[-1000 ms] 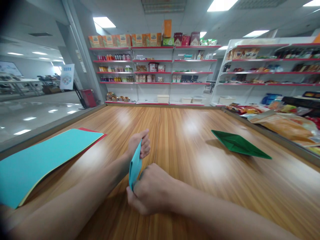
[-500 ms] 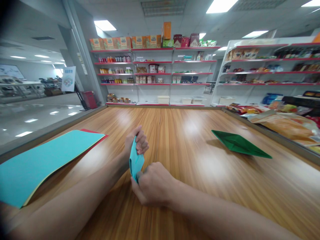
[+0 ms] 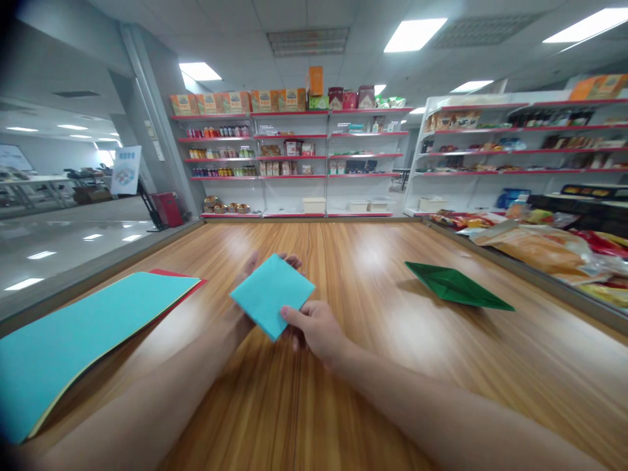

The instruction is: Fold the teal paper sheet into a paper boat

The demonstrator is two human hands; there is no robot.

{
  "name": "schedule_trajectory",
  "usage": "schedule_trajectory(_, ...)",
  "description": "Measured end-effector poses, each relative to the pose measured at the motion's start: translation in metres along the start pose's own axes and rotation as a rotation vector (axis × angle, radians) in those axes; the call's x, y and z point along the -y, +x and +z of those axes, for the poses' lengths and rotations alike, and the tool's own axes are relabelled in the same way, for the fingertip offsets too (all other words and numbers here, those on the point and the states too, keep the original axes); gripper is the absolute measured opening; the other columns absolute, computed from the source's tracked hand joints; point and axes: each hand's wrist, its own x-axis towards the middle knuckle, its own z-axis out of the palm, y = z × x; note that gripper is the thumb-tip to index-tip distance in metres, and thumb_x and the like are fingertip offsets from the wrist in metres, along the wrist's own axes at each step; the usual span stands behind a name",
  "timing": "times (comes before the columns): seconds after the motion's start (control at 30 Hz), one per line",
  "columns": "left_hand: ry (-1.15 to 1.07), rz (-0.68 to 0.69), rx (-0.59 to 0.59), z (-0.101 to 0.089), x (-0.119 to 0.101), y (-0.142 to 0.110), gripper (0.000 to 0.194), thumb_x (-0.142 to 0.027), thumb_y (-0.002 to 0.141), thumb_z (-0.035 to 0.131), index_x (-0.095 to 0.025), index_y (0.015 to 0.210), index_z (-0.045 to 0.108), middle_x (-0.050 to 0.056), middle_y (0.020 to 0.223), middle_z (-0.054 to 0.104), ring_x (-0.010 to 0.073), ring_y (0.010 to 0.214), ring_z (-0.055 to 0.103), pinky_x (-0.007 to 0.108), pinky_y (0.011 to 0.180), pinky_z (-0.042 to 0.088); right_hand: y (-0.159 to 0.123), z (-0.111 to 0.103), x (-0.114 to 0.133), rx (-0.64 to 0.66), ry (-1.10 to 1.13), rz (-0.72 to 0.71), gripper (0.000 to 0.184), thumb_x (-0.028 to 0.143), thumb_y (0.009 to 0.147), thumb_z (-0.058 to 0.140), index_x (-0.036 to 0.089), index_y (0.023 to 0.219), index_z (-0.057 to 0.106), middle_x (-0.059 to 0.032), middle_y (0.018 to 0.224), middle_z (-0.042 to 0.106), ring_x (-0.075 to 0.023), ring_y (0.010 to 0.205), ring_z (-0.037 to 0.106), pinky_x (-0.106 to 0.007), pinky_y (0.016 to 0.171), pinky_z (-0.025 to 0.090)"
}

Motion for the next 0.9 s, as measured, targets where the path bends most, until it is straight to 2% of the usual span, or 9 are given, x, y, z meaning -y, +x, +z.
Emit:
schedule_trajectory(0.13,0.195,0.067,0.013,-0.004,0.004,0.008,0.046,-0.057,0.081,0.059,-0.012,0.075,0.064,0.008,0.066,0.065,0.0218,0.061,0.063,0.032,0.057,0.05,0.014,-0.043,-0.012,-0.122,-0.114,-0.073,0.043,0.052,0.076,0.061,0.014,0.059,0.051,0.0016,0.047,0.052,-0.0057,0.036,0.042,-0.018,0.035,0.028)
schedule_trajectory(0.23,0.385,0.189,-0.098,0.008,0.013,0.008,0.049,-0.059,0.074,0.064,-0.017,0.054,0.052,-0.002,0.042,0.048,0.0154,0.037,0.049,0.024,0.04,0.035,0.012,-0.056,-0.011,-0.105,-0.173,-0.08,0.041,0.05,0.078,0.058,0.014,0.06,0.053,0.0001,0.049,0.055,-0.0065,0.037,0.044,-0.018,0.036,0.03)
schedule_trajectory(0.33,0.542,0.348,-0.263,0.02,0.02,0.007,0.054,-0.06,0.079,0.057,-0.021,0.047,0.039,-0.005,0.037,0.034,0.0121,0.032,0.036,0.024,0.039,0.02,0.01,-0.048,-0.008,-0.018,-0.201,-0.084,0.045,0.053,0.081,0.054,0.013,0.061,0.055,-0.0017,0.051,0.058,-0.0079,0.038,0.048,-0.018,0.036,0.033)
schedule_trajectory(0.5,0.727,0.503,-0.443,0.014,0.015,0.009,0.057,-0.057,0.086,0.047,-0.023,0.042,0.035,-0.002,0.042,0.036,0.0157,0.042,0.037,0.029,0.049,0.017,0.013,-0.029,-0.011,0.151,-0.217,-0.071,0.048,0.056,0.084,0.043,0.013,0.067,0.057,-0.0013,0.047,0.058,-0.0085,0.034,0.047,-0.018,0.034,0.034)
schedule_trajectory(0.63,0.802,0.558,-0.496,0.007,0.005,0.008,0.055,-0.053,0.087,0.046,-0.023,0.041,0.042,0.002,0.047,0.042,0.0196,0.05,0.042,0.031,0.053,0.016,0.014,-0.025,-0.01,0.185,-0.284,-0.084,0.044,0.05,0.086,0.044,0.014,0.061,0.055,0.0022,0.039,0.051,-0.0077,0.03,0.041,-0.017,0.032,0.032)
schedule_trajectory(0.7,0.801,0.57,-0.516,0.009,0.004,0.008,0.055,-0.051,0.089,0.042,-0.024,0.041,0.04,0.002,0.046,0.04,0.0199,0.05,0.041,0.031,0.054,0.016,0.01,-0.024,-0.006,0.202,-0.321,-0.108,0.043,0.046,0.086,0.046,0.014,0.058,0.056,0.0017,0.038,0.051,-0.0078,0.031,0.042,-0.017,0.033,0.034)
schedule_trajectory(0.83,0.764,0.544,-0.486,0.014,0.013,0.013,0.058,-0.054,0.089,0.04,-0.024,0.04,0.032,-0.001,0.042,0.032,0.0158,0.044,0.035,0.031,0.05,0.016,-0.002,-0.016,0.002,0.225,-0.461,-0.302,0.044,0.038,0.087,0.048,0.015,0.05,0.056,-0.002,0.041,0.056,-0.0099,0.04,0.052,-0.019,0.046,0.044)
schedule_trajectory(0.9,0.73,0.519,-0.466,0.014,0.02,0.016,0.059,-0.058,0.088,0.04,-0.024,0.041,0.029,-0.002,0.042,0.03,0.0145,0.043,0.032,0.03,0.048,0.016,-0.007,-0.013,0.001,0.232,-0.536,-0.397,0.046,0.037,0.089,0.045,0.015,0.052,0.058,-0.003,0.042,0.057,-0.0106,0.04,0.053,-0.02,0.046,0.044)
